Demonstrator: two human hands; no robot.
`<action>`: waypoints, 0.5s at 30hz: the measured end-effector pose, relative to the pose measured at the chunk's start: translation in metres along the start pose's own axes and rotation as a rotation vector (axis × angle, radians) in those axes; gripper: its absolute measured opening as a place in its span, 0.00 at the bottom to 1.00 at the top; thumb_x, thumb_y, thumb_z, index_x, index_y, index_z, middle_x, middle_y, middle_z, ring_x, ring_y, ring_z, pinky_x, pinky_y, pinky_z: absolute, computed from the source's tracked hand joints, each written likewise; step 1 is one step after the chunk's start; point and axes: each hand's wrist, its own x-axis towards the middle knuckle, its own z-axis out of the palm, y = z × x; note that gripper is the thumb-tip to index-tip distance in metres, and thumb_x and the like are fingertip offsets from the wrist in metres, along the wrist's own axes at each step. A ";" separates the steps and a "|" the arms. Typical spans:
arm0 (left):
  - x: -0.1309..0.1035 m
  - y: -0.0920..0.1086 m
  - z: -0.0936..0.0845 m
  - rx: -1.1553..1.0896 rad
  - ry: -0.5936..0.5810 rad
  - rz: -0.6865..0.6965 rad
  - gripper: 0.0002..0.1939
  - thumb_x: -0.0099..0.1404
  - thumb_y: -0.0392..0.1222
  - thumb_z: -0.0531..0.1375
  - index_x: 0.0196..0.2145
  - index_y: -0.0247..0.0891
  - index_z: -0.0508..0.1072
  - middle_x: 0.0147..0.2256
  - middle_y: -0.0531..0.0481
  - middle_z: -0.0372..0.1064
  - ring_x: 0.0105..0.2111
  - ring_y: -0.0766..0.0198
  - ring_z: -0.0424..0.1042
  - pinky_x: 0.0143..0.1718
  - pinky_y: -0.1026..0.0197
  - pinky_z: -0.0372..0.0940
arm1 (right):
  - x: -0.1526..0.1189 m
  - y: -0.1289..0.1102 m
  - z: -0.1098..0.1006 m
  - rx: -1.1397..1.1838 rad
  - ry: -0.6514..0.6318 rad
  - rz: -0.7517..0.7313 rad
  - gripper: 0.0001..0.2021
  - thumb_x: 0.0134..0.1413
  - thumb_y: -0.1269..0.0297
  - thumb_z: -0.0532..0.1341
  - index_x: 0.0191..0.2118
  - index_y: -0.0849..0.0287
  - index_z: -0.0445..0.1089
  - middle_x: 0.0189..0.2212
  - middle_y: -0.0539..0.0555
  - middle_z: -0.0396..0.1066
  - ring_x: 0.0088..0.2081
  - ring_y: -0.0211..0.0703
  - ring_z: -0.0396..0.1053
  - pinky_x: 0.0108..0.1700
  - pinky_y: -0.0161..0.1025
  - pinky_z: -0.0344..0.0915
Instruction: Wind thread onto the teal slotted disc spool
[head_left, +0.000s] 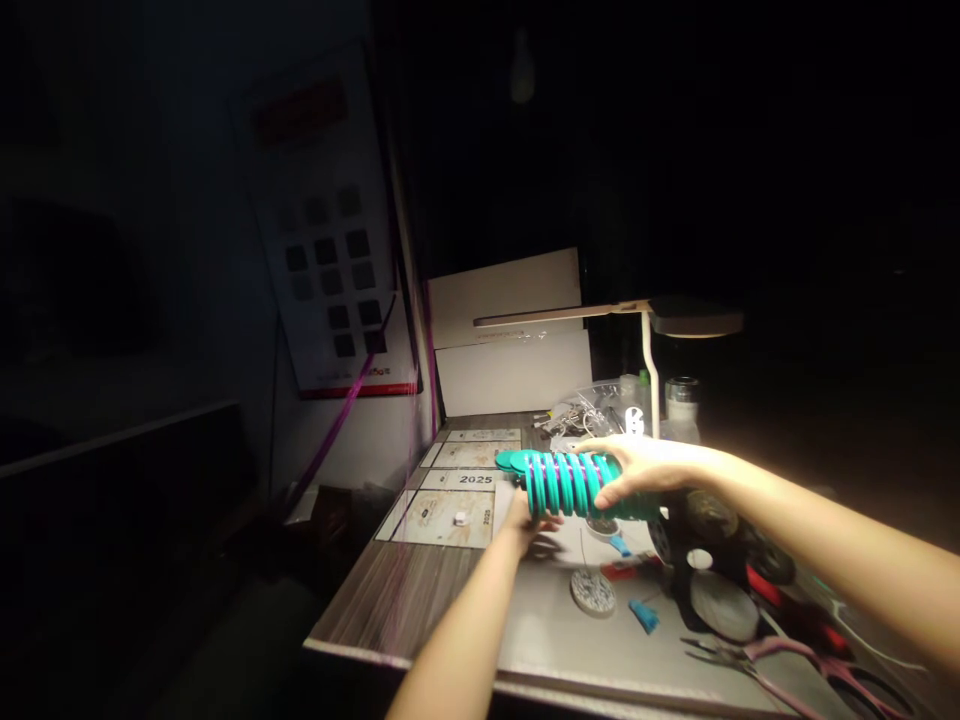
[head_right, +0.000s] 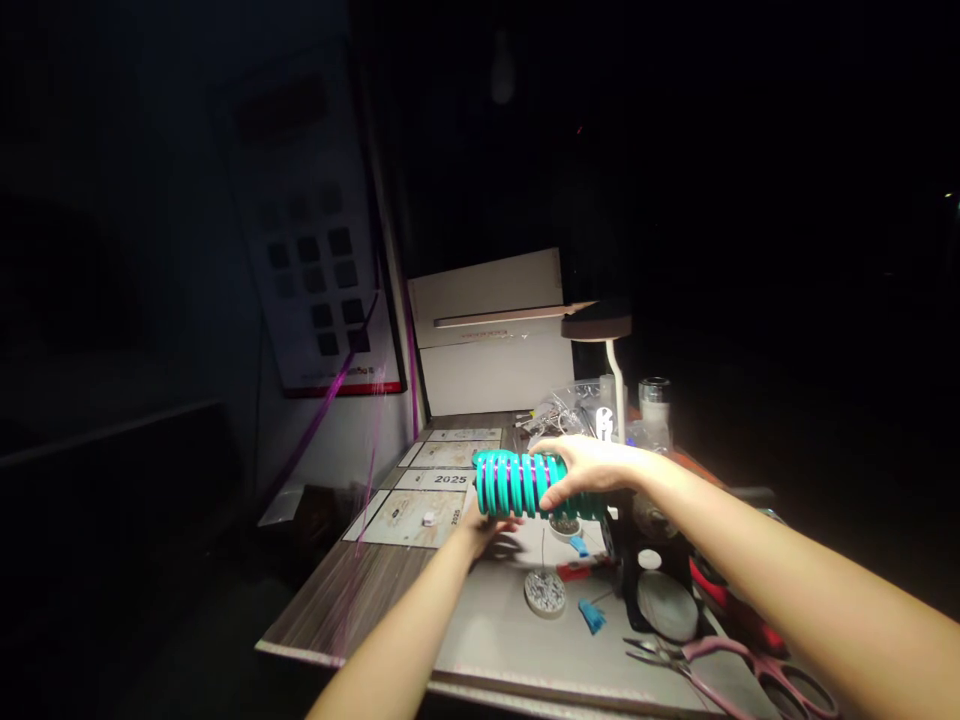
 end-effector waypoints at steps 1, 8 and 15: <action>-0.004 0.007 -0.014 0.016 0.020 -0.010 0.14 0.60 0.47 0.51 0.34 0.32 0.65 0.24 0.54 0.63 0.19 0.73 0.61 0.19 0.66 0.59 | -0.001 0.000 0.000 0.012 0.010 0.000 0.36 0.35 0.53 0.63 0.52 0.59 0.54 0.47 0.54 0.59 0.44 0.44 0.60 0.44 0.36 0.60; -0.026 0.061 -0.046 0.150 -0.039 0.172 0.13 0.58 0.44 0.52 0.39 0.36 0.63 0.28 0.52 0.63 0.24 0.69 0.64 0.19 0.68 0.59 | -0.003 0.007 0.005 0.051 0.018 0.006 0.38 0.34 0.53 0.63 0.53 0.60 0.52 0.48 0.54 0.58 0.46 0.43 0.59 0.47 0.35 0.58; -0.023 0.066 -0.033 0.237 -0.048 0.287 0.21 0.57 0.41 0.51 0.50 0.40 0.57 0.27 0.53 0.60 0.20 0.69 0.61 0.20 0.65 0.60 | -0.001 0.004 0.008 -0.006 0.060 0.023 0.37 0.28 0.59 0.64 0.51 0.57 0.55 0.48 0.53 0.58 0.46 0.44 0.59 0.48 0.35 0.58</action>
